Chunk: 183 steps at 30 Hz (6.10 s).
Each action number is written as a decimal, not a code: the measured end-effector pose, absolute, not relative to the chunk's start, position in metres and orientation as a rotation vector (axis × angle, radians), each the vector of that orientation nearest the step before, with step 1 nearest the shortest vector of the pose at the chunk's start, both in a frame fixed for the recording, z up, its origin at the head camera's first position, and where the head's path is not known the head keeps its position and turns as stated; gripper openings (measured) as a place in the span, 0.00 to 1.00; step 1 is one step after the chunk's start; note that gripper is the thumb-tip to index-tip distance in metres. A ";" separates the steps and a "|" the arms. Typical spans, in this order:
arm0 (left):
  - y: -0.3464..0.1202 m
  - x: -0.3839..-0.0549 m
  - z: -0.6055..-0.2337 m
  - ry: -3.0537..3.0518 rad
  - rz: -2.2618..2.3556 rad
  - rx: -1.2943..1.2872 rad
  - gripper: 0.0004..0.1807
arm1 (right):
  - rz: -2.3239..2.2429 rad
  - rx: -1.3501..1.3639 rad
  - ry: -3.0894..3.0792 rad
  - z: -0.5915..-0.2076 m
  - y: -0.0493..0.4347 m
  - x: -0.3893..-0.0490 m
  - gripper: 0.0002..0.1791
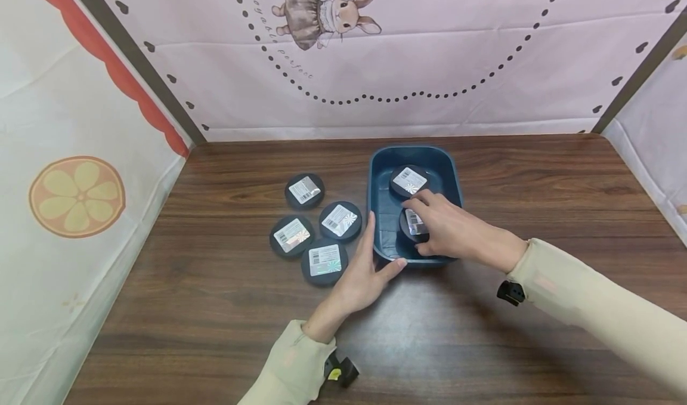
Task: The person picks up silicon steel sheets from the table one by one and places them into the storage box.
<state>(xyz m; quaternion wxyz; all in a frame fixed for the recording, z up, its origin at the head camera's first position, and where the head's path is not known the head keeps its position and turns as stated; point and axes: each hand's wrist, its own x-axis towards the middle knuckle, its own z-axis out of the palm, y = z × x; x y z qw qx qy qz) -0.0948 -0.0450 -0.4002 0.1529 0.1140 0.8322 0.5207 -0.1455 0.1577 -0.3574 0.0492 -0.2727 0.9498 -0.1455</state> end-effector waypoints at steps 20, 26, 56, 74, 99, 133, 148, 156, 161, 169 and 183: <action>-0.045 -0.095 -0.400 2.384 1.488 0.333 0.53 | -0.356 -0.777 2.808 -0.363 0.155 -0.160 0.43; -0.045 -0.095 -0.400 2.389 1.481 0.327 0.54 | -0.323 -0.750 2.782 -0.363 0.153 -0.162 0.43; -0.045 -0.095 -0.399 2.394 1.491 0.346 0.54 | -0.164 -0.790 2.733 -0.366 0.138 -0.174 0.45; -0.046 -0.095 -0.401 2.403 1.504 0.365 0.54 | -0.135 -0.779 2.756 -0.366 0.136 -0.174 0.46; -0.044 -0.096 -0.401 2.387 1.500 0.336 0.54 | -0.188 -0.734 2.828 -0.356 0.143 -0.169 0.47; -0.057 -0.089 -0.396 2.371 1.502 0.394 0.54 | -0.594 -0.684 3.225 -0.352 0.154 -0.105 0.49; -0.059 -0.089 -0.393 2.364 1.479 0.348 0.54 | -0.813 -0.513 3.166 -0.363 0.151 -0.074 0.50; -0.059 -0.089 -0.393 2.366 1.471 0.338 0.54 | -0.917 -0.440 3.192 -0.369 0.157 -0.065 0.50; -0.059 -0.089 -0.394 2.368 1.474 0.344 0.54 | -0.966 -0.326 3.130 -0.371 0.159 -0.059 0.50; -0.060 -0.089 -0.397 2.380 1.487 0.366 0.54 | -1.038 -0.234 3.132 -0.376 0.160 -0.053 0.51; -0.060 -0.089 -0.398 2.359 1.532 0.342 0.55 | -1.209 -0.056 3.027 -0.385 0.159 -0.055 0.55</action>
